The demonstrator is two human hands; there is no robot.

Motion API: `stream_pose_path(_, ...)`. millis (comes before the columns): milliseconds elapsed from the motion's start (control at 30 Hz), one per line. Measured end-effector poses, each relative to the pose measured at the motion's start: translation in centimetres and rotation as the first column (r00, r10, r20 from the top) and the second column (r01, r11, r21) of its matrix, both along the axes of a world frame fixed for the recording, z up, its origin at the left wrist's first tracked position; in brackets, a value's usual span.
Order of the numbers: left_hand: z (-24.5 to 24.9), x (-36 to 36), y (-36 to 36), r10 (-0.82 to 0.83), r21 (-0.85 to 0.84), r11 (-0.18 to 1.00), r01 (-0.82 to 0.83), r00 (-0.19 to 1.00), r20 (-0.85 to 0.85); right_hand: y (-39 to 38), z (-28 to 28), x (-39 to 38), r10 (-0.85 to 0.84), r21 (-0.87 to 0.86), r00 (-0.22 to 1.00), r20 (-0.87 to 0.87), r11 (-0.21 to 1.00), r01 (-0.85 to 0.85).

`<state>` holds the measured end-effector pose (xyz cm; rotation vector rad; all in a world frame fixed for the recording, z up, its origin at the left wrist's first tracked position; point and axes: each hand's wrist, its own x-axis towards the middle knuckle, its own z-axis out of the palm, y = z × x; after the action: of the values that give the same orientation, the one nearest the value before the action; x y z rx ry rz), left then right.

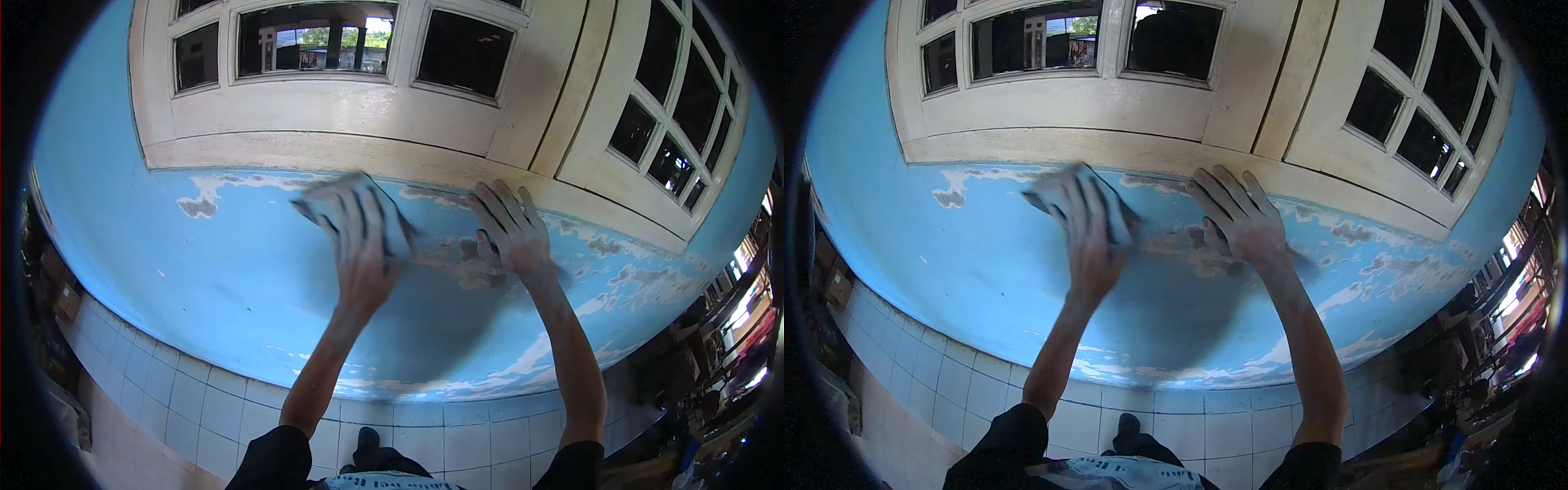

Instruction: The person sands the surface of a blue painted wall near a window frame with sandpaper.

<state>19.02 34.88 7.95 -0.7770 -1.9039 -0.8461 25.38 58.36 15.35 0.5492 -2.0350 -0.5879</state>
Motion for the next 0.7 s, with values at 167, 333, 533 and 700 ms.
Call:
stream_pose_path(167, -1.0, 0.1, 3.2, 0.156, -0.264, 0.95, -0.165, 0.986, -0.053, 0.1, 0.3, 0.4, 0.055, -0.044, 0.998, 0.011, 0.998, -0.055)
stream_pose_path(333, -2.7, 0.8, 4.6, -0.061, -0.361, 0.932, 0.041, 0.997, -0.045, 0.0, 0.4, 0.2, 0.112, -0.052, 0.993, -0.046, 0.992, -0.114)
stream_pose_path(533, -0.7, 1.2, 5.2, 0.232, -0.325, 0.913, -0.245, 0.969, -0.079, 0.0, 0.4, 0.4, 0.11, -0.063, 0.993, -0.039, 0.992, -0.112)
stream_pose_path(700, -0.9, 0.6, 3.8, 0.076, -0.332, 0.939, -0.09, 0.996, -0.054, 0.6, 0.3, 0.0, 0.143, -0.056, 0.988, -0.054, 0.988, -0.146)
